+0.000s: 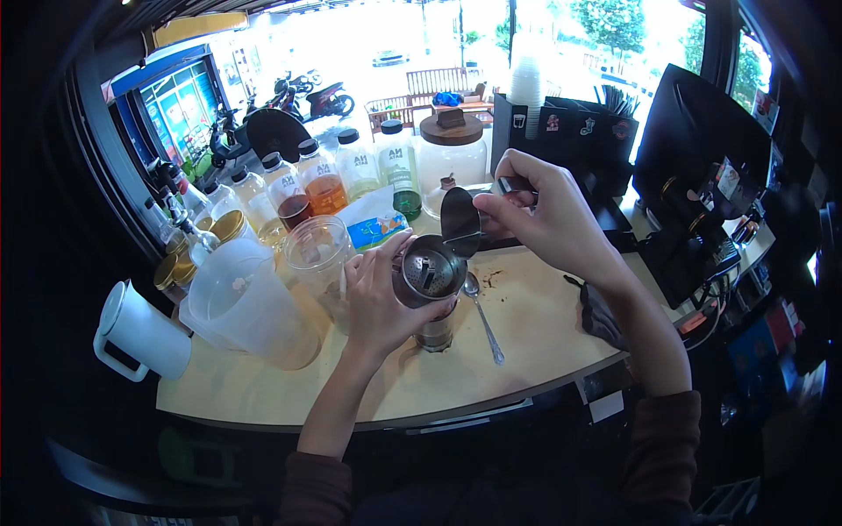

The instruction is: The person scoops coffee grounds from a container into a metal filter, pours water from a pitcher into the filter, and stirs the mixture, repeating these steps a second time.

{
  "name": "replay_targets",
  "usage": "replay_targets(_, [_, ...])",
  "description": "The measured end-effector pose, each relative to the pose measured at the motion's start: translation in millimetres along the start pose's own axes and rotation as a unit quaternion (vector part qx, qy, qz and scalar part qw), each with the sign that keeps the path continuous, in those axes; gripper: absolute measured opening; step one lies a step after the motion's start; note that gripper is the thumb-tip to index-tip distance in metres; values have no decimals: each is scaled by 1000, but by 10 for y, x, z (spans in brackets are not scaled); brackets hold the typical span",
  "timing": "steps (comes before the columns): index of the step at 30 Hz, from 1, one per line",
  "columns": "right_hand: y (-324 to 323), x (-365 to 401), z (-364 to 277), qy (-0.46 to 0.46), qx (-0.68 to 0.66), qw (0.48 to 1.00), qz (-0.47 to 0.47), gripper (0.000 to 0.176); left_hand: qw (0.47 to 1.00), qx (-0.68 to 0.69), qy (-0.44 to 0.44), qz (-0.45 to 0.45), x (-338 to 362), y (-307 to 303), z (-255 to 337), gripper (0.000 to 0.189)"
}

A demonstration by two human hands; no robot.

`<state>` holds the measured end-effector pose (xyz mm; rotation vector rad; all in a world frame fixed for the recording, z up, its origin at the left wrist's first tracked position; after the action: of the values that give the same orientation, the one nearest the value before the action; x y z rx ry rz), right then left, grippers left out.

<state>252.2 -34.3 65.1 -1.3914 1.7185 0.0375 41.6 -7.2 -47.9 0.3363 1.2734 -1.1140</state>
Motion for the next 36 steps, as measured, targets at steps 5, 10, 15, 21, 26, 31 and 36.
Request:
replay_targets(5, [73,-10,-88,-14,-12,1000,-2,24,1000,3,3,13,27,26,-5,95])
replay_targets(10, [148,-6,-135,-41,-18,999,17,29,999,-32,14,7,46,30,26,98])
replay_targets(15, [132,24,-189,-35,-26,999,8,29,999,-30,32,23,76,48,-9,99])
replay_targets(21, [83,84,-226,-21,-17,999,-24,26,996,-35,73,47,83,33,-32,91])
replay_targets(26, [62,129,-184,-20,-9,1000,-6,29,994,-42,87,51,81,20,-35,91])
replay_targets(31, [21,138,-188,-18,-24,1000,-1,26,995,-43,83,43,71,-24,-14,91])
replay_targets(36, [-14,116,-165,-23,24,999,-6,24,995,-50,80,34,61,-55,0,91])
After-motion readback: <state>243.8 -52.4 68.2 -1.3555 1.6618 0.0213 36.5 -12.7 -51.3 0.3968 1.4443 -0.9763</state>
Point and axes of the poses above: each hand's wrist, its own x-axis away from the middle knuckle, its own y-axis out of the palm, z = x × y, the point moved 1 cm from there along -x, towards the middle knuckle, and after that the axes turned 11 degrees about z, right-handed, at the moved point
